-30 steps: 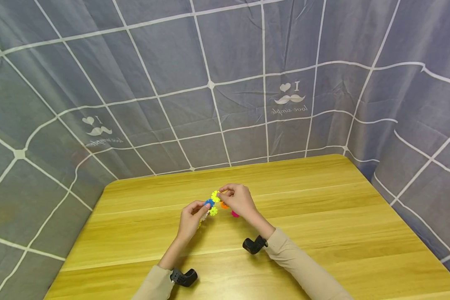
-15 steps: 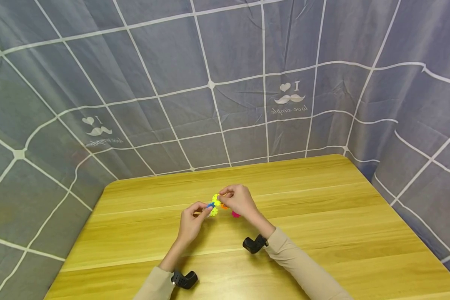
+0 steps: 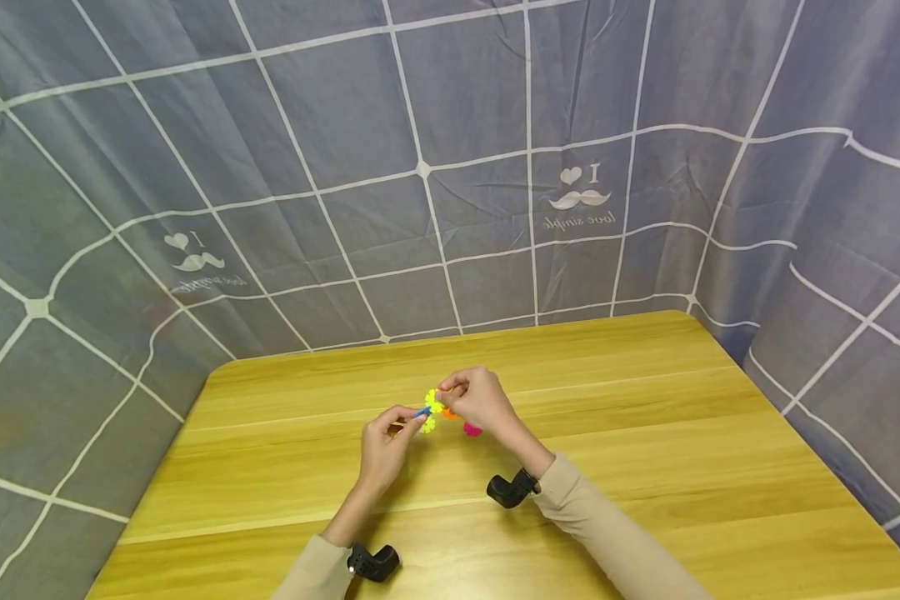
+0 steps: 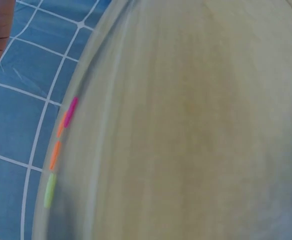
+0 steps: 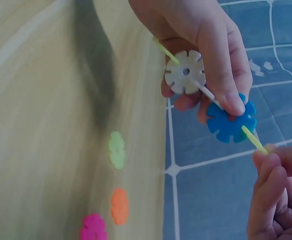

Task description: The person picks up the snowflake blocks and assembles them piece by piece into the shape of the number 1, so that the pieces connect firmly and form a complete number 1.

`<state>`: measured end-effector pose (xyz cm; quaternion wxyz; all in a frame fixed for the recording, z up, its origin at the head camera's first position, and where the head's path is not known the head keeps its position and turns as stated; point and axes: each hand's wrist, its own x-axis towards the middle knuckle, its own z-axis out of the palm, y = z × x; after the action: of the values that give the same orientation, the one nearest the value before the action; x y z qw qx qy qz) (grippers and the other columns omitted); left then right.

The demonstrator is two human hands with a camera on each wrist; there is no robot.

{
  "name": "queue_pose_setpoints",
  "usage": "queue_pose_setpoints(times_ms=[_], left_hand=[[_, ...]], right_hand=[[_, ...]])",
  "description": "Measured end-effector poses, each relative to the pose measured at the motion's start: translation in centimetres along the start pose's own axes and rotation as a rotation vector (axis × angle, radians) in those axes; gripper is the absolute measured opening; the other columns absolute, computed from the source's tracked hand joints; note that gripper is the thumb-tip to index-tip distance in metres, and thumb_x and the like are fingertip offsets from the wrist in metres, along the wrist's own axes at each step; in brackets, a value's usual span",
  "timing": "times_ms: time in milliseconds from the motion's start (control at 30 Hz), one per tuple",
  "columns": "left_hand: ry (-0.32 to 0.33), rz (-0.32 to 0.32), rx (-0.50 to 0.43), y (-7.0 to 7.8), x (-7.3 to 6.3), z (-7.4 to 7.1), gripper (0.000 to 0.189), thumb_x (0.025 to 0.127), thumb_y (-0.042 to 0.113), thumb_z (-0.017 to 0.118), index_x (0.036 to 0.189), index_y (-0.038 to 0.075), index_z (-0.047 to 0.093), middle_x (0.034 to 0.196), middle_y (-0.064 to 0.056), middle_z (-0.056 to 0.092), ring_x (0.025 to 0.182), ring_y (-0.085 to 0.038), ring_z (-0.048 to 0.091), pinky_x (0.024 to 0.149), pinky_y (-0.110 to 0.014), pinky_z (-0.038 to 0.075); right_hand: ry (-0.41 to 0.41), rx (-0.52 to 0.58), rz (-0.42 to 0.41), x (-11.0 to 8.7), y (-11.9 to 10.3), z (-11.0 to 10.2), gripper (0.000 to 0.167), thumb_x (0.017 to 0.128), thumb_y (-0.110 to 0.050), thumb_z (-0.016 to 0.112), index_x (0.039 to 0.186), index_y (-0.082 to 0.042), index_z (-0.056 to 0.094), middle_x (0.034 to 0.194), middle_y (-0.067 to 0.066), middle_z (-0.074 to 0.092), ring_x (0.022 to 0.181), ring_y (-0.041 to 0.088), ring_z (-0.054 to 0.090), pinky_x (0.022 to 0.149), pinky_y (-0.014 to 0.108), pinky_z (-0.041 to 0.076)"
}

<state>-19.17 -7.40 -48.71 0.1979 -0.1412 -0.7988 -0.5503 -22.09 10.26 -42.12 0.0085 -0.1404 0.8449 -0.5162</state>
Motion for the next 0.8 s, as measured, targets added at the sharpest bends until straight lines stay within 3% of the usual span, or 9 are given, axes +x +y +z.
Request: queue_pose_setpoints(times_ms=[267, 500, 633, 800], left_hand=[[0.03, -0.069, -0.011, 0.2, -0.3, 0.2, 0.009, 0.086, 0.014, 0.071, 0.084, 0.006, 0.073, 0.082, -0.006, 0.074, 0.07, -0.017, 0.066, 0.071, -0.021, 0.051], [0.002, -0.104, 0.043, 2.2, -0.3, -0.1, 0.007, 0.085, 0.006, 0.07, 0.085, -0.002, 0.071, 0.081, -0.016, 0.073, 0.07, -0.026, 0.067, 0.071, -0.023, 0.052], [-0.012, -0.113, 0.037, 1.9, -0.2, -0.1, 0.011, 0.086, 0.01, 0.071, 0.084, -0.001, 0.071, 0.081, -0.013, 0.073, 0.071, -0.021, 0.065, 0.068, -0.021, 0.049], [-0.049, -0.121, 0.021, 0.4, 0.1, -0.2, 0.008, 0.084, 0.017, 0.074, 0.084, 0.009, 0.073, 0.082, -0.004, 0.073, 0.07, -0.008, 0.057, 0.059, -0.017, 0.045]], right_hand=[[0.061, 0.046, 0.02, -0.8, 0.0, 1.1, 0.01, 0.083, -0.008, 0.07, 0.086, 0.001, 0.072, 0.065, 0.008, 0.065, 0.049, 0.008, 0.051, 0.043, 0.018, 0.039], [0.06, 0.045, 0.029, -0.9, 0.3, 1.1, 0.012, 0.083, -0.01, 0.07, 0.088, 0.0, 0.073, 0.066, 0.006, 0.067, 0.051, 0.008, 0.053, 0.045, 0.02, 0.041], [0.019, 0.095, 0.072, -0.8, 0.7, 0.8, 0.015, 0.084, -0.011, 0.07, 0.091, 0.001, 0.071, 0.069, 0.013, 0.069, 0.055, 0.019, 0.061, 0.047, 0.027, 0.048], [-0.025, 0.148, 0.133, -0.8, 1.3, 0.7, 0.018, 0.086, -0.014, 0.069, 0.096, 0.001, 0.069, 0.077, 0.024, 0.069, 0.063, 0.031, 0.066, 0.052, 0.036, 0.052]])
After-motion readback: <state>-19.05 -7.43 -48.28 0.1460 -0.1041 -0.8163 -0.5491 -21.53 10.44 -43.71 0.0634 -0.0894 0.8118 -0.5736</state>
